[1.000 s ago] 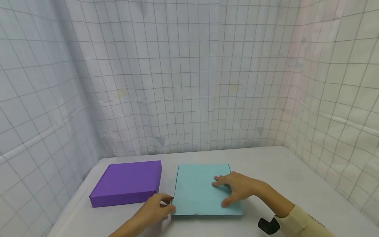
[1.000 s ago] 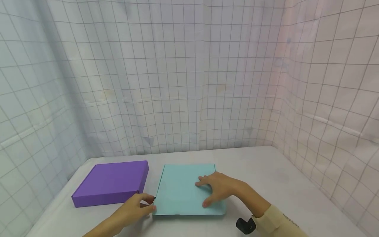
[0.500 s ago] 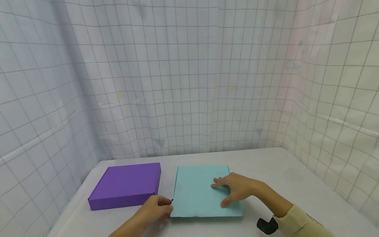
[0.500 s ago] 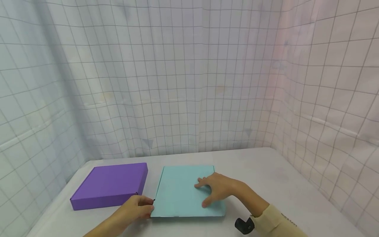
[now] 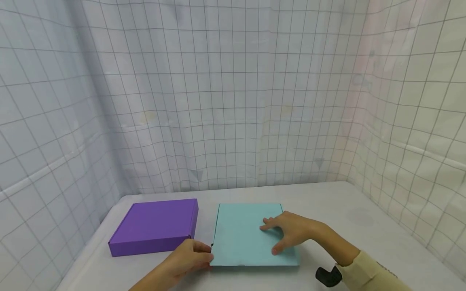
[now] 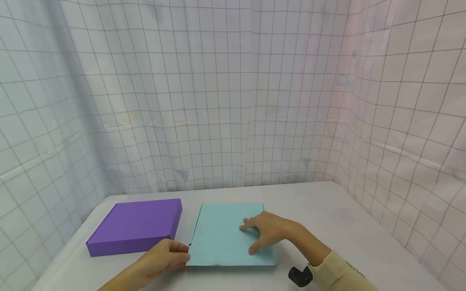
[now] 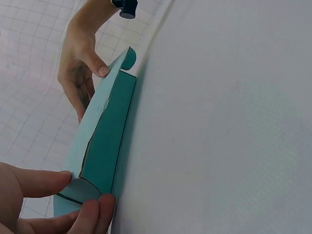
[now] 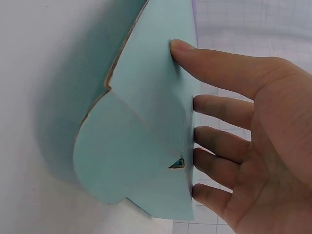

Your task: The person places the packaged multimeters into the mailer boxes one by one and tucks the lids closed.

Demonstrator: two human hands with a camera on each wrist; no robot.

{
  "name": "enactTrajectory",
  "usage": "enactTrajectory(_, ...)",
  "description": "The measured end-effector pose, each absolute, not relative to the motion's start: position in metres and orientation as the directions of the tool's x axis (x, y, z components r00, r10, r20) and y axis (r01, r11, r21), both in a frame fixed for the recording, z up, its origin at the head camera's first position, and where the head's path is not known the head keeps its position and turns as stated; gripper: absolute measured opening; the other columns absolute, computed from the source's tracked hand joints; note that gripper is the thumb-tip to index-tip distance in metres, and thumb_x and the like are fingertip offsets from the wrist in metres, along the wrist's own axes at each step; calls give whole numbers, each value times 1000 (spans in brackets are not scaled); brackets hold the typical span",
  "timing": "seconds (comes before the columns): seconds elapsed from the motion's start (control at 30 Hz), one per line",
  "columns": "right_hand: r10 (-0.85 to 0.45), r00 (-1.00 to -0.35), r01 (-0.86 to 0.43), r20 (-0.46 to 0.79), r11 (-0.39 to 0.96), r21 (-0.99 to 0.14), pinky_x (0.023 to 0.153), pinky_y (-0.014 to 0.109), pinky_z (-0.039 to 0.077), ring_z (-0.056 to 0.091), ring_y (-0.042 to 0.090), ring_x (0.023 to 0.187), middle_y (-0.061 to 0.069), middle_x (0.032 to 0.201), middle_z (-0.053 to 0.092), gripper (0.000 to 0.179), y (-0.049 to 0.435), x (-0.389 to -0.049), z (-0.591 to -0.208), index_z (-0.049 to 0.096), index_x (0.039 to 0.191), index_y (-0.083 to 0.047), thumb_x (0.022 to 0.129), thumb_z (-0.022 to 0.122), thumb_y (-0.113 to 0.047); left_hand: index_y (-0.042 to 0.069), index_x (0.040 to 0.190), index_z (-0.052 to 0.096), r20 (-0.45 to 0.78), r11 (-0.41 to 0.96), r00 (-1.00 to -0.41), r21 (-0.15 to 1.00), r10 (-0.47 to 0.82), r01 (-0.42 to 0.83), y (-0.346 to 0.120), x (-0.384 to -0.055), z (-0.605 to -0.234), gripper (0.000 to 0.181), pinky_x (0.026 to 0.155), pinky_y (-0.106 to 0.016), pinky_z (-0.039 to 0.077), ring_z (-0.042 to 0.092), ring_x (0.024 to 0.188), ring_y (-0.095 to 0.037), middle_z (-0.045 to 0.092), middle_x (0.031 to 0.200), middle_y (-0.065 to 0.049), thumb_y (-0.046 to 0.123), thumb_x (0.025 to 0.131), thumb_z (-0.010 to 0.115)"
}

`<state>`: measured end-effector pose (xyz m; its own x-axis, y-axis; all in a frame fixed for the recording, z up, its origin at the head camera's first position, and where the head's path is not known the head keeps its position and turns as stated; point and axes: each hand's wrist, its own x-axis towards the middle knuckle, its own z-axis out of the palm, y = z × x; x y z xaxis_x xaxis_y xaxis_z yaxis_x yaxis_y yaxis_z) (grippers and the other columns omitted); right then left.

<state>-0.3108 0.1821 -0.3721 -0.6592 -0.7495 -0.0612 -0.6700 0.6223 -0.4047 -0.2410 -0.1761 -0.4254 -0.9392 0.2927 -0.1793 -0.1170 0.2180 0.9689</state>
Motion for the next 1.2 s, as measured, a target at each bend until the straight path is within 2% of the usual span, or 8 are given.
enactTrajectory(0.27, -749, -660, -674, -57, 625, -395, 116, 57, 33, 46, 29, 141, 7, 153, 51, 73, 182, -310, -372, 64, 144, -18, 81, 86, -48, -21, 116, 61, -131, 292, -952, 955, 275, -47, -174, -242, -422, 36, 82, -38, 61, 69, 89, -23, 67, 100, -15, 0, 90, 75)
enactTrajectory(0.53, -767, -641, -703, -28, 602, -380, 116, 60, 30, 43, 29, 144, 6, 155, 49, 69, 189, -315, -378, 62, 145, -17, 89, 77, -55, -19, 117, 62, -128, 336, -953, 941, 276, -29, -176, -243, -422, 38, 82, -37, 60, 70, 90, -23, 69, 99, -12, 4, 91, 76)
enactTrajectory(0.73, -758, -649, -712, 65, 576, -401, 113, 55, 39, 49, 29, 139, 7, 149, 56, 59, 195, -312, -383, 64, 142, -11, 97, 71, -49, -16, 117, 64, -107, 415, -959, 910, 262, 12, -173, -243, -421, 39, 79, -38, 61, 70, 87, -21, 69, 97, -8, 8, 90, 77)
enactTrajectory(0.9, -722, -675, -707, 151, 574, -413, 108, 52, 45, 54, 28, 134, 8, 142, 61, 54, 205, -306, -384, 66, 138, -7, 100, 68, -46, -8, 128, 63, -35, 533, -974, 841, 225, 93, -170, -240, -416, 51, 80, -43, 59, 68, 97, -26, 66, 112, -9, 13, 86, 83)
enactTrajectory(1.03, -711, -681, -704, 176, 570, -423, 105, 49, 49, 58, 26, 130, 5, 138, 64, 52, 217, -300, -386, 67, 135, -5, 102, 65, -46, 0, 137, 59, 79, 606, -978, 774, 195, 183, -164, -239, -413, 63, 84, -48, 58, 65, 110, -32, 57, 129, -15, 15, 81, 87)
enactTrajectory(1.2, -682, -705, -685, 191, 587, -432, 102, 48, 51, 61, 27, 125, 4, 134, 66, 51, 232, -292, -390, 68, 132, -5, 102, 64, -46, 4, 134, 62, 254, 634, -933, 685, 255, 359, -157, -243, -410, 57, 95, -52, 54, 56, 123, -35, 52, 137, -12, 14, 83, 85)
